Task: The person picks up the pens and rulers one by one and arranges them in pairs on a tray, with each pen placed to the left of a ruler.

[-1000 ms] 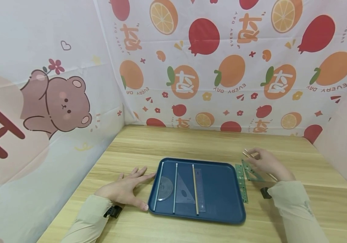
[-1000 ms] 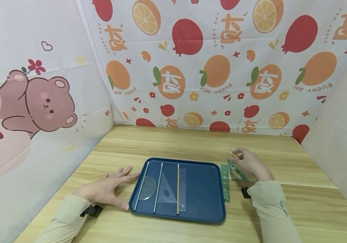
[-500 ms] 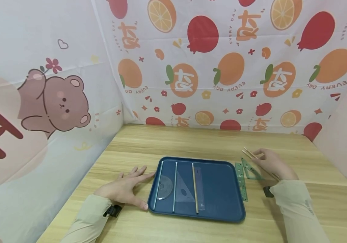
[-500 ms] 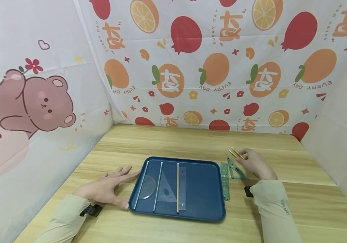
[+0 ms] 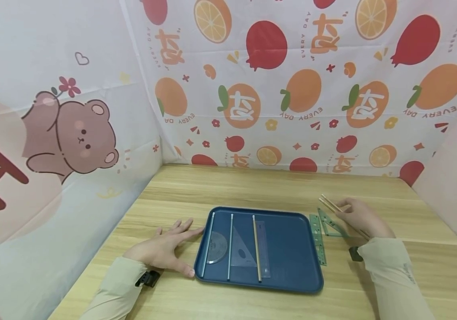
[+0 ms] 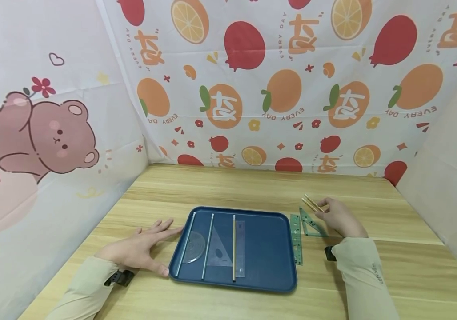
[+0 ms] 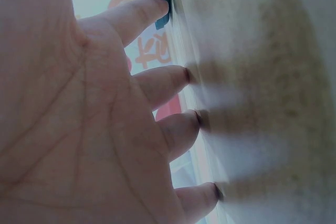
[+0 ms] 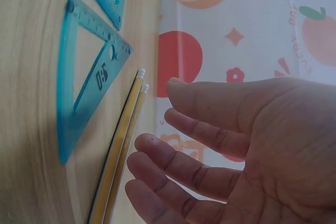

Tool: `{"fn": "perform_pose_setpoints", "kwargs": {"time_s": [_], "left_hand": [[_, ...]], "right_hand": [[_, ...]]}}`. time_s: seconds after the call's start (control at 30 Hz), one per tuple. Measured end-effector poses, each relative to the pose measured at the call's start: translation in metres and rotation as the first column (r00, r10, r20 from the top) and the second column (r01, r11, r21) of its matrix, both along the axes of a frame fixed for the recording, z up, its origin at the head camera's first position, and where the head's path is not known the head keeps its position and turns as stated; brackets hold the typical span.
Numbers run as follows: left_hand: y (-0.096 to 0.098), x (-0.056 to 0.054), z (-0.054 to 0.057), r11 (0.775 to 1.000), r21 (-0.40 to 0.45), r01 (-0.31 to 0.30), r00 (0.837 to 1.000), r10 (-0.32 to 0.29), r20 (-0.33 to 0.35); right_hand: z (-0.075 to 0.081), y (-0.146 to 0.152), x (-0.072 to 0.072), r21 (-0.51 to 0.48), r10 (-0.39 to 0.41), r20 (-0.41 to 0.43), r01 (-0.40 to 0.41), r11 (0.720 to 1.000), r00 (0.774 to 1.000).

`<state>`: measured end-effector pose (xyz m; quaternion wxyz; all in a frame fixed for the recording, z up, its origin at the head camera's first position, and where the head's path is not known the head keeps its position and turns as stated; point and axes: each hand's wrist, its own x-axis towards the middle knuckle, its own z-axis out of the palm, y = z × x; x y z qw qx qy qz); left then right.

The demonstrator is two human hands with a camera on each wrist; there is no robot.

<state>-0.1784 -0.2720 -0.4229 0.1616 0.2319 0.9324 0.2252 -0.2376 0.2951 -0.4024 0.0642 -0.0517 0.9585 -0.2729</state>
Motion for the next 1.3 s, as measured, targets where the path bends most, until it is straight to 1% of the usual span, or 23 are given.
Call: {"fn": "perform_pose_setpoints", "kwargs": {"time_s": [0.17,0.43,0.63,0.87,1.23,1.3], "left_hand": [[0.0,0.001,0.0,1.0,-0.004,-0.003,1.0,0.003,-0.009],[0.001,0.002,0.001,1.0,-0.01,-0.005,1.0,0.005,-0.008],[0.001,0.001,0.001,1.0,-0.019,-0.005,1.0,0.005,-0.006],[0.001,0.002,0.001,1.0,-0.015,-0.005,1.0,0.005,-0.003],[0.0,0.002,0.001,1.0,-0.017,-0.006,1.0,0.006,-0.013],[0.0,0.001,0.0,1.0,-0.015,-0.006,1.0,0.006,-0.011]], "right_hand": [[-0.003,0.002,-0.001,0.014,-0.015,0.011,0.015,1.0,1.0],[-0.007,0.005,-0.002,0.045,0.0,-0.004,0.0,0.999,1.0],[-0.006,0.004,-0.001,0.034,-0.003,-0.007,0.004,0.999,1.0],[-0.007,0.005,-0.001,-0.003,-0.044,0.01,0.044,0.999,0.999],[-0.011,0.006,-0.001,-0.006,-0.036,0.025,0.036,0.999,0.999],[-0.011,0.005,0.0,-0.031,-0.046,0.035,0.047,0.998,0.998]]}}
